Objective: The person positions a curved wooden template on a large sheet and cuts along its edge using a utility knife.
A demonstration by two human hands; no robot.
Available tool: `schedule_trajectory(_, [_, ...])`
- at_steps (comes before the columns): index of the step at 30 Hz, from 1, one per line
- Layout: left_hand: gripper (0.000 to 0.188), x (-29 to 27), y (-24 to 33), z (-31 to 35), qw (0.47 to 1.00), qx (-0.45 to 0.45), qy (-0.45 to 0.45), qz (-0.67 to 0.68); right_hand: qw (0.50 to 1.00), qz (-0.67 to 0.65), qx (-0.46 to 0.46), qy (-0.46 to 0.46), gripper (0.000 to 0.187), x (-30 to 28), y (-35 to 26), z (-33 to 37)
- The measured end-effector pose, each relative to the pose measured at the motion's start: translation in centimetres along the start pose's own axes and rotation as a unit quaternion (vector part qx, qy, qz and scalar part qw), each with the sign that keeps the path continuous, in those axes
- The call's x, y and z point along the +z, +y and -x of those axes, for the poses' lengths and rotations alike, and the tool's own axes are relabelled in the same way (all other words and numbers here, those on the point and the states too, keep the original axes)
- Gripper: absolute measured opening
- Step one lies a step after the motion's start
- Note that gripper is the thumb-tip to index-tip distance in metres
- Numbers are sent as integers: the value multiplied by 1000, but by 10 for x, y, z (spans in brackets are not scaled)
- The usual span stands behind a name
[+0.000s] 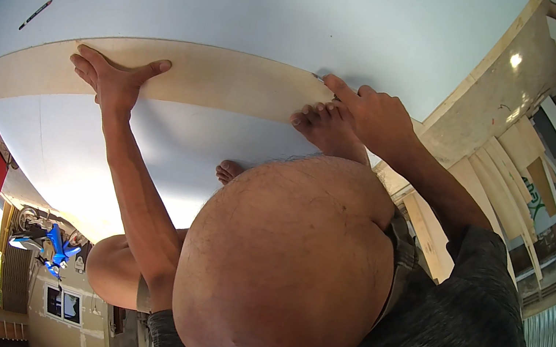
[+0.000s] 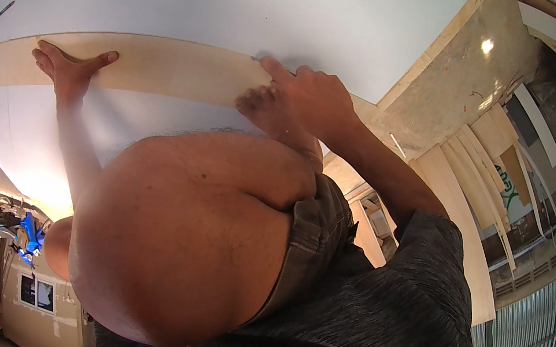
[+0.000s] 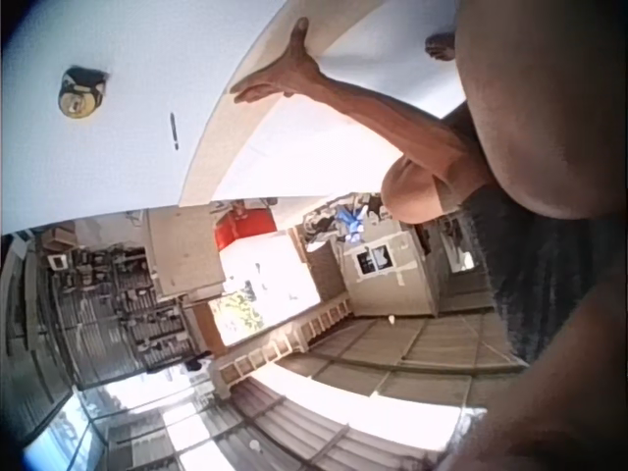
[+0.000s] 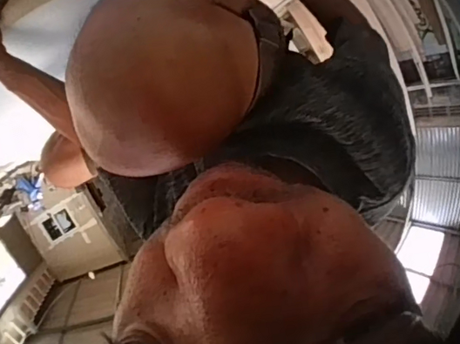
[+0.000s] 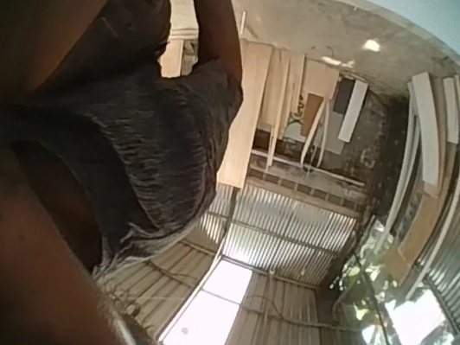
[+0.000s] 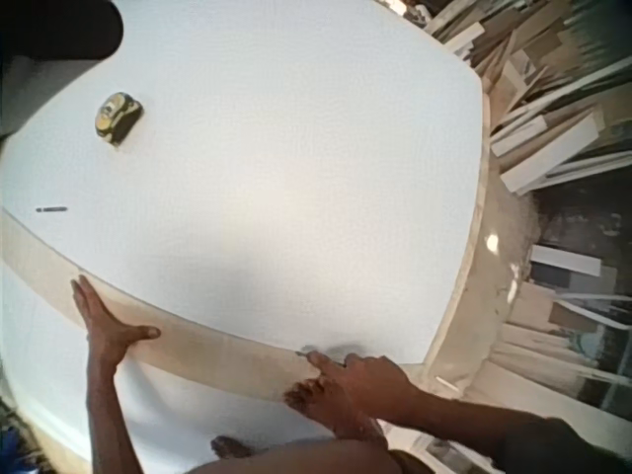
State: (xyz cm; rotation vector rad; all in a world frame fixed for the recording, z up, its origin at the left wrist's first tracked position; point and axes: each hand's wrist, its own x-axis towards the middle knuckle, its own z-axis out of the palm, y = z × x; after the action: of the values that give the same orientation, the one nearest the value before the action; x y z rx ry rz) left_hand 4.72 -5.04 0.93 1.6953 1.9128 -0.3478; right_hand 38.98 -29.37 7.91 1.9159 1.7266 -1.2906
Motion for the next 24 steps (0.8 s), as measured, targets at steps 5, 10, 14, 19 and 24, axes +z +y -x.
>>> schedule_trajectory(5, [175, 0, -2, 0, 1000, -2, 0, 6, 1000, 10, 13, -9, 56, 4, 0, 7])
schedule_trajectory(10, [175, 1, 3, 0, 1000, -9, -4, 5, 999, 33, 27, -9, 52, 13, 19, 18])
schedule_trajectory(14, [175, -5, -3, 2, 1000, -8, 4, 12, 999, 27, 31, -3, 48, 20, 32, 36])
schedule_trajectory(19, [176, -2, 9, 3, 1000, -25, -10, -3, 996, 43, 70, -26, 45, -17, 7, 27])
schedule_trajectory(24, [176, -5, 4, 4, 1000, -8, 2, 5, 997, -64, -14, 39, 49, -30, -47, -30])
